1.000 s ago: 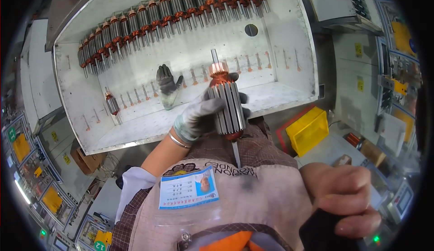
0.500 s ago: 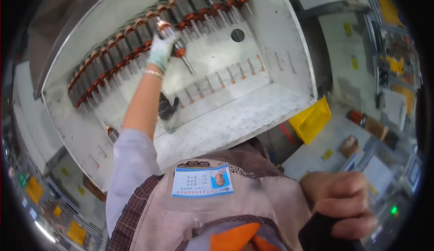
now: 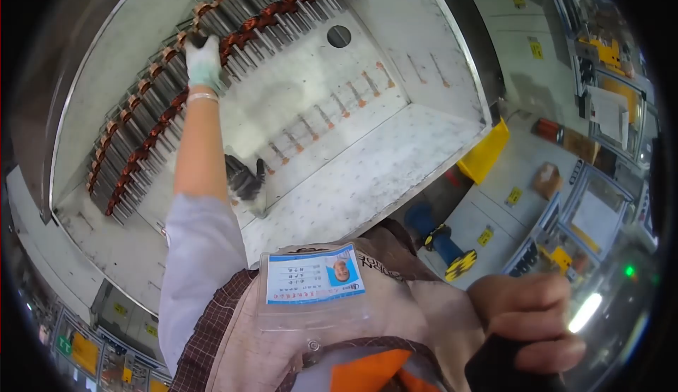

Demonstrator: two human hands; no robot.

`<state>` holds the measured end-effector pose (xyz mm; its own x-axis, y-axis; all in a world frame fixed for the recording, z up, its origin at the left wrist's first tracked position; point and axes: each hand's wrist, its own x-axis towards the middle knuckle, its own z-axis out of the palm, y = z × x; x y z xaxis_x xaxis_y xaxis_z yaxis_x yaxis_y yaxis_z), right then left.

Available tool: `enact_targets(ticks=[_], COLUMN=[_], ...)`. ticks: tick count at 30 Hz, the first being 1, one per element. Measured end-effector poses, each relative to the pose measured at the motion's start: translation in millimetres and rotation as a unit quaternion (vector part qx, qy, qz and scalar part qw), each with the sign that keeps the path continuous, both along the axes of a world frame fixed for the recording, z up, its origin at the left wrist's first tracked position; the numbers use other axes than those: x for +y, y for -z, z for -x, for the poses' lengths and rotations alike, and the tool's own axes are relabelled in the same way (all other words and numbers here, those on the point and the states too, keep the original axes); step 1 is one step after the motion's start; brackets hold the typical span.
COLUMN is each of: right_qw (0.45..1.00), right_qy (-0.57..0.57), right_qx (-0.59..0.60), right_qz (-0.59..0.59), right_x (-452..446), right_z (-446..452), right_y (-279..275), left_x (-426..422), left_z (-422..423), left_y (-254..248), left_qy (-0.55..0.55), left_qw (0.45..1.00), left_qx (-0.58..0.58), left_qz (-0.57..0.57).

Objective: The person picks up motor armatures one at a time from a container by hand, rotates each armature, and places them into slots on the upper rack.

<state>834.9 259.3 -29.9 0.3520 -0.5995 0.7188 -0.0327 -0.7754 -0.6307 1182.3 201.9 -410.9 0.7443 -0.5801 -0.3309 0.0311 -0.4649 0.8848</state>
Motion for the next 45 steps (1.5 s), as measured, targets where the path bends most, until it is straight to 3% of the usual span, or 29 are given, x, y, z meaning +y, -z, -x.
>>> enact_targets(ticks=[2,4,8,10,12,14,16,17,18,19,22,26,27,30,32,34,35,38,42,45], right_qw=[1.0,0.997,0.983,0.974,0.966,0.96,0.958,0.958,0.956,0.953,0.957,0.941,0.943,0.953,0.959,0.964,0.966,0.961,0.95,0.955], right_qy=[-0.013,-0.034,-0.145,-0.198,-0.217,-0.228,-0.235,-0.242,-0.255,-0.269,-0.255,-0.325,-0.321,-0.297,-0.276,-0.257,-0.249,-0.27,-0.308,-0.283], right_qx=[-0.027,-0.066,-0.111,-0.112,-0.139,-0.161,-0.161,-0.15,-0.143,-0.135,-0.13,-0.086,-0.074,-0.027,-0.009,-0.01,-0.011,-0.01,-0.029,-0.077], right_qz=[0.005,0.014,0.016,0.006,-0.013,-0.03,-0.035,-0.033,-0.035,-0.037,-0.046,-0.049,-0.053,-0.059,-0.065,-0.067,-0.065,-0.057,-0.046,-0.04], right_x=[6,14,39,60,87,127,160,176,172,167,178,193,199,209,211,220,225,227,232,239], right_z=[2,4,12,12,9,1,-15,-27,-38,-51,-91,-145,-154,-181,-188,-190,-191,-189,-179,-156], right_y=[-1,-2,1,6,11,9,5,4,9,14,30,32,34,37,37,40,42,38,30,20], left_x=[39,91,222,292,334,398,459,504,519,532,552,559,543,542,526,534,554,525,480,428], left_z=[30,46,53,39,32,6,-35,-60,-68,-77,-97,-78,-72,-67,-69,-76,-87,-76,-50,-3], left_y=[-35,2,16,10,-35,-51,-30,15,61,64,72,104,83,105,82,79,122,75,-3,-121], left_qy=[-0.025,-0.099,-0.045,0.063,0.062,0.17,0.143,0.06,-0.029,-0.072,-0.036,-0.097,-0.095,-0.122,-0.099,-0.076,-0.08,-0.117,-0.136,-0.055], left_qw=[0.999,0.995,0.993,0.977,0.945,0.896,0.887,0.906,0.916,0.921,0.878,0.925,0.903,0.864,0.875,0.895,0.923,0.942,0.779,0.733], left_qx=[0.04,0.011,0.093,-0.004,0.003,-0.07,-0.077,-0.048,-0.004,0.095,0.096,0.179,0.14,-0.01,0.015,0.047,0.142,0.297,0.577,0.572], left_qz=[-0.001,0.031,-0.059,-0.202,-0.321,-0.405,-0.432,-0.416,-0.4,-0.37,-0.468,-0.32,-0.395,-0.489,-0.474,-0.437,-0.349,-0.106,0.204,0.364])
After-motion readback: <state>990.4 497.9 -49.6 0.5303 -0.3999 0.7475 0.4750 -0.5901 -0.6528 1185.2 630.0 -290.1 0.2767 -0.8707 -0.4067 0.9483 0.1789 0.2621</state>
